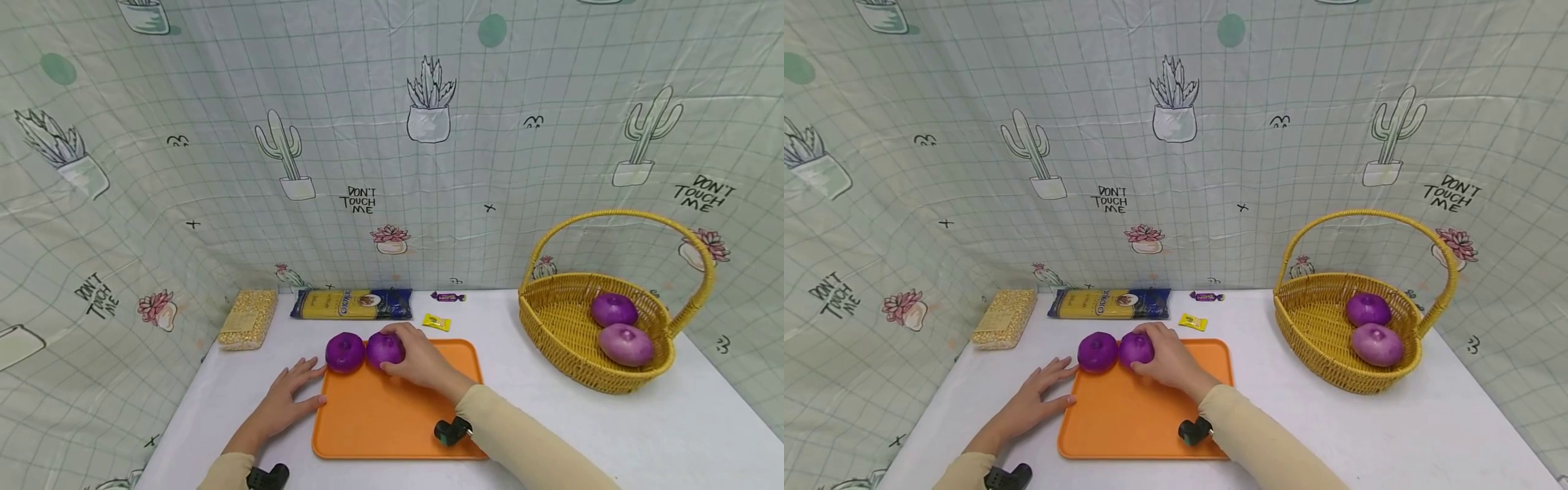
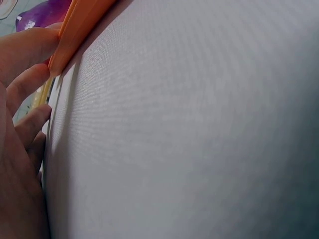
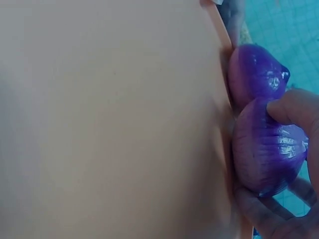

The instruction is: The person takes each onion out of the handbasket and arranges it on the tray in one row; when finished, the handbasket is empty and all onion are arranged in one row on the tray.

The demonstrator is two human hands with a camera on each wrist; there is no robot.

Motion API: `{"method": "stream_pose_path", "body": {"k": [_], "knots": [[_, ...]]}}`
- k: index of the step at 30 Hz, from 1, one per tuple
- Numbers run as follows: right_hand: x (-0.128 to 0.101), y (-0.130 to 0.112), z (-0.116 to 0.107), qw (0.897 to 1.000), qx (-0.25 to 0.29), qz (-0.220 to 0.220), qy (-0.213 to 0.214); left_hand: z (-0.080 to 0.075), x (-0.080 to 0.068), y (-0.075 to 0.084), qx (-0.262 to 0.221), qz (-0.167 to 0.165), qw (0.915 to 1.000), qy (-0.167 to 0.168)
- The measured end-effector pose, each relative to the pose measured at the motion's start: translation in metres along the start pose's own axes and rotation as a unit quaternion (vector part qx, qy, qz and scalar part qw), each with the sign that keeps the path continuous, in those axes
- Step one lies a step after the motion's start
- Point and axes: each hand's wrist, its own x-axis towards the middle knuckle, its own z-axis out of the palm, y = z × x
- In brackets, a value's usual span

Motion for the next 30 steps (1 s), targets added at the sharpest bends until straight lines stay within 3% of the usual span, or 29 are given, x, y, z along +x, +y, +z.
{"method": "stream_pose_path", "body": {"k": [30], "knots": [[-0.0031, -0.0015, 0.0008, 1.0, 0.005, 0.011, 0.004, 0.0, -0.0002, 0.0012, 0.003, 0.001, 1.0, 0.003]]}}
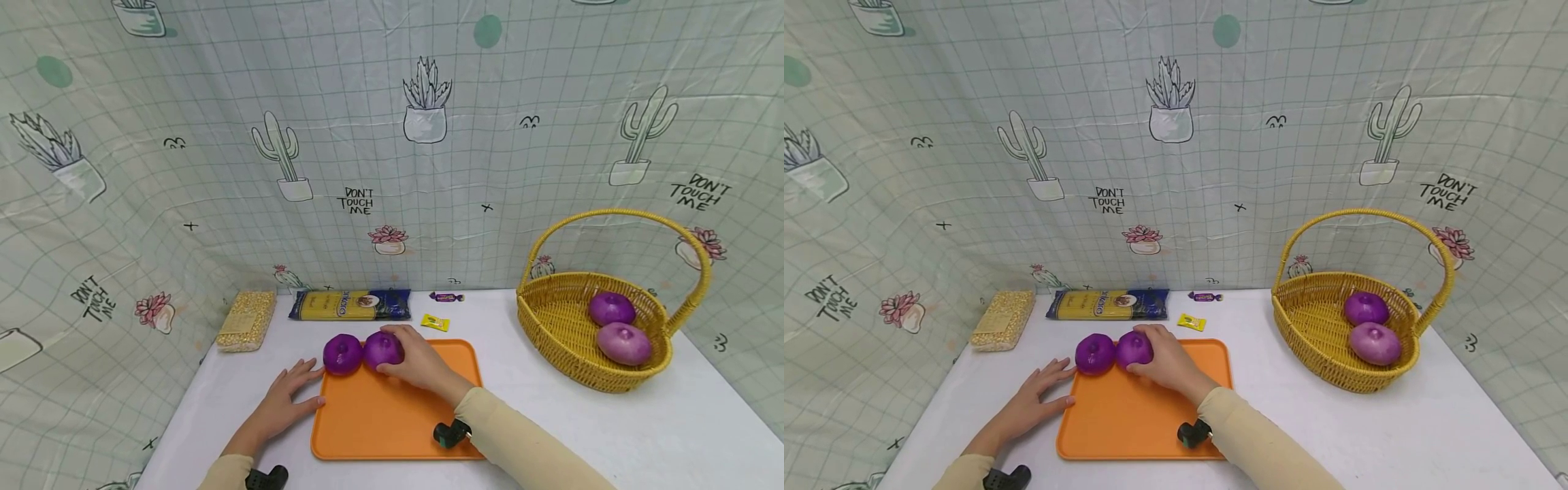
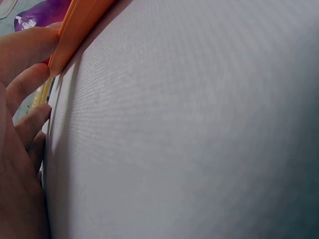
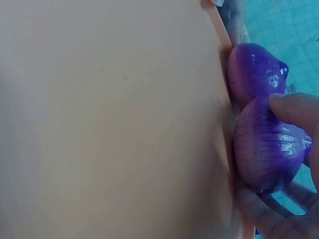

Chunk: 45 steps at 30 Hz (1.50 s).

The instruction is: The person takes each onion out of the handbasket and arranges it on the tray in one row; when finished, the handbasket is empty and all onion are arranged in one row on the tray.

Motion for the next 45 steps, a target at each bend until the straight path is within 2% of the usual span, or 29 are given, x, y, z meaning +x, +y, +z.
{"method": "stream_pose_path", "body": {"k": [6, 27, 36, 45], "knots": [[-0.001, 0.001, 0.0, 1.0, -0.001, 0.011, 0.002, -0.001, -0.001, 0.002, 0.007, 0.006, 1.0, 0.002], [-0.007, 0.009, -0.004, 1.0, 0.007, 0.019, -0.005, -0.001, -0.001, 0.002, 0.002, -0.002, 1.0, 0.002], [-0.013, 0.012, -0.013, 1.0, 0.017, 0.016, -0.01, 0.0, -0.001, 0.001, 0.002, 0.002, 1.0, 0.004], [-0.022, 0.015, -0.02, 1.0, 0.023, 0.011, -0.014, 0.0, -0.001, 0.003, 0.002, -0.009, 1.0, 0.003]]}}
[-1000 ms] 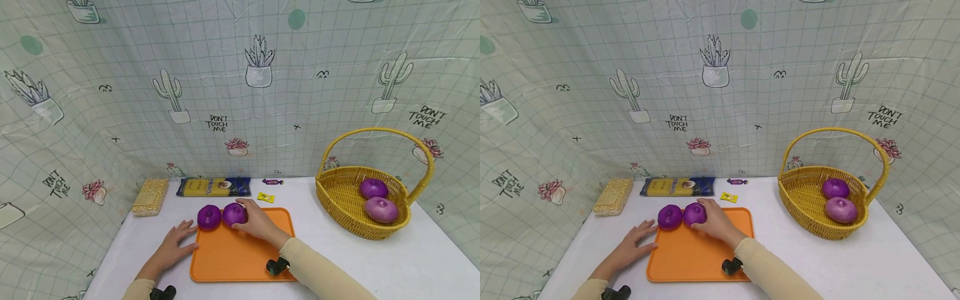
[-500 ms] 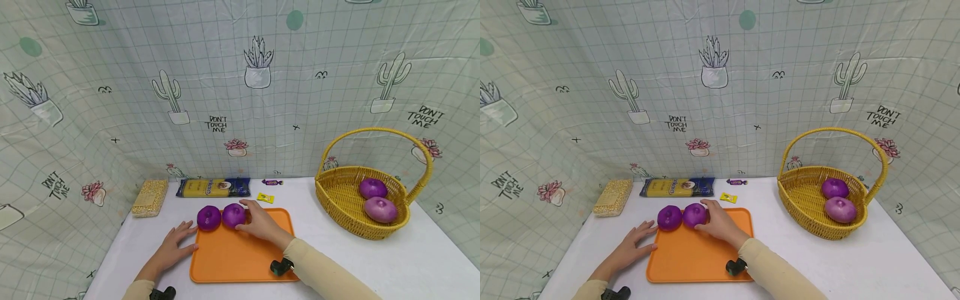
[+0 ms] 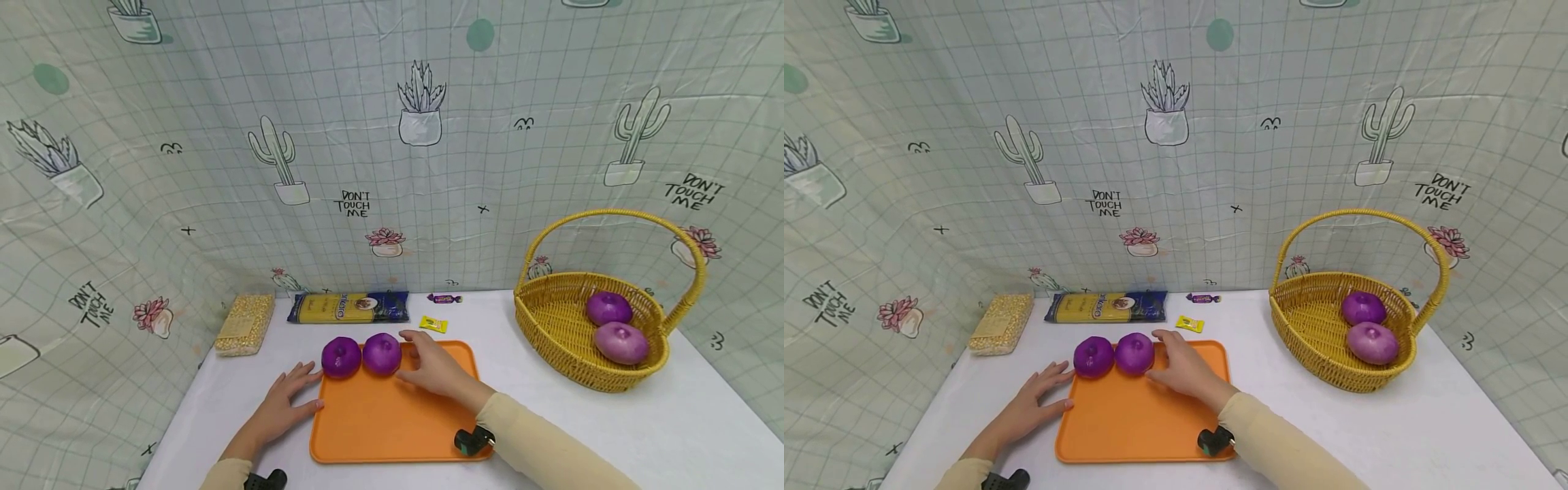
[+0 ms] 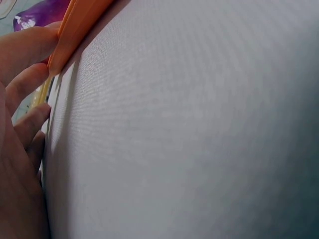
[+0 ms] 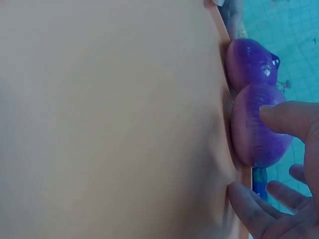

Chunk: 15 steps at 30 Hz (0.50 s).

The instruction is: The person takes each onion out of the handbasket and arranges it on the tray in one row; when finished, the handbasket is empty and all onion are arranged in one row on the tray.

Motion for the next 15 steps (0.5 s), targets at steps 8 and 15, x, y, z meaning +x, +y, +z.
{"method": "stream_pose_path", "body": {"k": [8, 15], "knots": [[-0.007, 0.003, -0.007, 1.0, -0.013, 0.008, 0.002, 0.001, 0.0, 0.0, -0.006, -0.008, 1.0, -0.002], [-0.013, 0.004, -0.013, 1.0, -0.026, 0.004, -0.001, 0.0, 0.0, 0.002, -0.004, -0.002, 1.0, 0.0]]}}
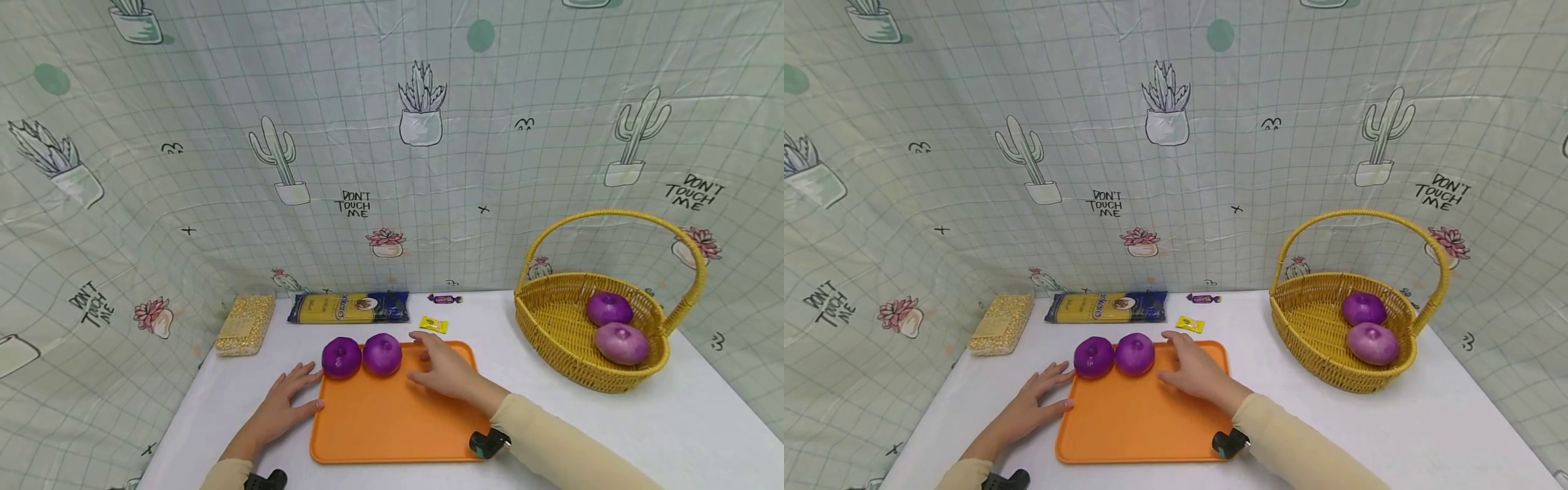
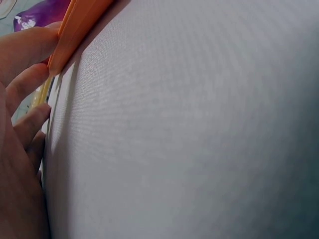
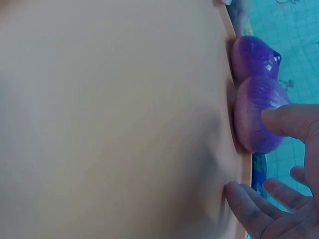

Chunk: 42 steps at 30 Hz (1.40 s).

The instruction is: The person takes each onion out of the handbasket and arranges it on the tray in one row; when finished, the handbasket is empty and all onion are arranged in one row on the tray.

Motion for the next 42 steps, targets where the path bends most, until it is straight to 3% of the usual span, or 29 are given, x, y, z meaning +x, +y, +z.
{"method": "stream_pose_path", "body": {"k": [22, 42], "knots": [[-0.016, 0.02, -0.028, 1.0, 0.014, 0.02, 0.014, -0.001, 0.0, -0.002, -0.011, 0.004, 0.9999, -0.002], [-0.036, 0.029, -0.059, 1.0, 0.002, 0.01, 0.027, -0.003, 0.001, -0.003, -0.019, -0.003, 0.9998, -0.008]]}}
